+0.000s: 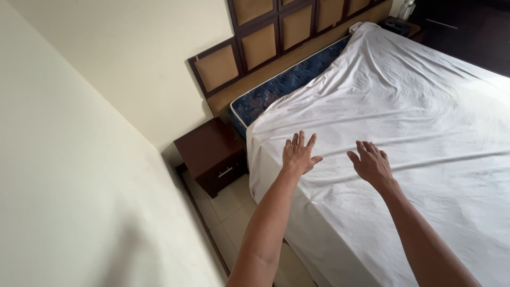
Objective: The person spreads a white fitted sheet over a mattress, smoothing the surface and tucking the edges under the mattress at each corner. They move around the bed to ensure the sheet is tight and properly aligned with the headboard and sides.
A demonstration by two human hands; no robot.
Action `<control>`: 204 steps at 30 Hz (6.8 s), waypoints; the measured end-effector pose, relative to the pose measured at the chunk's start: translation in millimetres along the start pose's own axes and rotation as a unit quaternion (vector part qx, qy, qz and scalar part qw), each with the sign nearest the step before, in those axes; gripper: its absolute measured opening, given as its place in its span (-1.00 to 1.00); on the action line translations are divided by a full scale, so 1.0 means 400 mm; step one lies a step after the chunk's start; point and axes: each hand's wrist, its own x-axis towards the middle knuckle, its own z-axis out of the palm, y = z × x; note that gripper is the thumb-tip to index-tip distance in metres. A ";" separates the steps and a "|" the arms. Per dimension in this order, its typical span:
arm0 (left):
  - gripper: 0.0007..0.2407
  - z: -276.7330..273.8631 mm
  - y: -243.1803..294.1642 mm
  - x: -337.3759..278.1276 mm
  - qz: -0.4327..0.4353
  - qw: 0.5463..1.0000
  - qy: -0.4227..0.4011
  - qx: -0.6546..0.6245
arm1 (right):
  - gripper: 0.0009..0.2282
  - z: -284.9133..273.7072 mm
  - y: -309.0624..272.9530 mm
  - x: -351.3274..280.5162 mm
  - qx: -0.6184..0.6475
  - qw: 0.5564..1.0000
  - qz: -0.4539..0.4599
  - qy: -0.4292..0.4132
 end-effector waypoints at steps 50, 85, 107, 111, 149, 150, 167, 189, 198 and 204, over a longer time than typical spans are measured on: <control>-0.27 0.806 -1.177 1.195 0.037 0.989 -0.142 -0.015 | -0.42 1.340 -0.417 1.183 0.043 0.986 -0.006 -0.160; -0.91 0.937 -1.291 1.560 0.110 0.979 0.153 -0.075 | -0.79 1.658 -0.491 1.538 -0.156 0.982 -0.031 -0.101; -0.88 0.813 -1.447 1.552 -0.025 0.959 -0.033 -0.281 | -0.89 1.640 -0.573 1.676 0.021 0.979 -0.079 -0.188; -0.86 0.775 -1.506 1.588 -0.083 0.958 -0.048 -0.269 | -0.76 1.616 -0.643 1.720 0.088 0.990 -0.091 -0.067; -0.68 0.923 -1.688 1.586 -0.212 0.973 -0.094 -0.017 | -0.62 1.719 -0.761 1.784 0.106 0.970 -0.211 -0.048; -0.63 0.916 -1.678 1.590 -0.208 0.973 -0.095 -0.005 | -0.55 1.733 -0.738 1.781 0.094 0.976 -0.180 -0.077; -0.90 1.012 -1.639 1.620 0.003 0.997 0.062 -0.037 | -0.47 1.761 -0.677 1.753 -0.034 0.970 -0.049 -0.236; -0.75 1.050 -1.809 1.539 -0.158 0.987 -0.001 0.006 | -0.33 1.938 -0.808 1.732 0.071 0.952 -0.116 -0.275; -0.66 1.027 -1.742 1.554 -0.109 0.989 0.007 -0.103 | -0.59 1.903 -0.669 1.663 0.014 0.984 -0.163 -0.074; -0.62 1.092 -1.657 1.585 0.068 0.984 0.163 0.010 | -0.58 1.853 -0.584 1.624 -0.004 0.985 -0.158 -0.073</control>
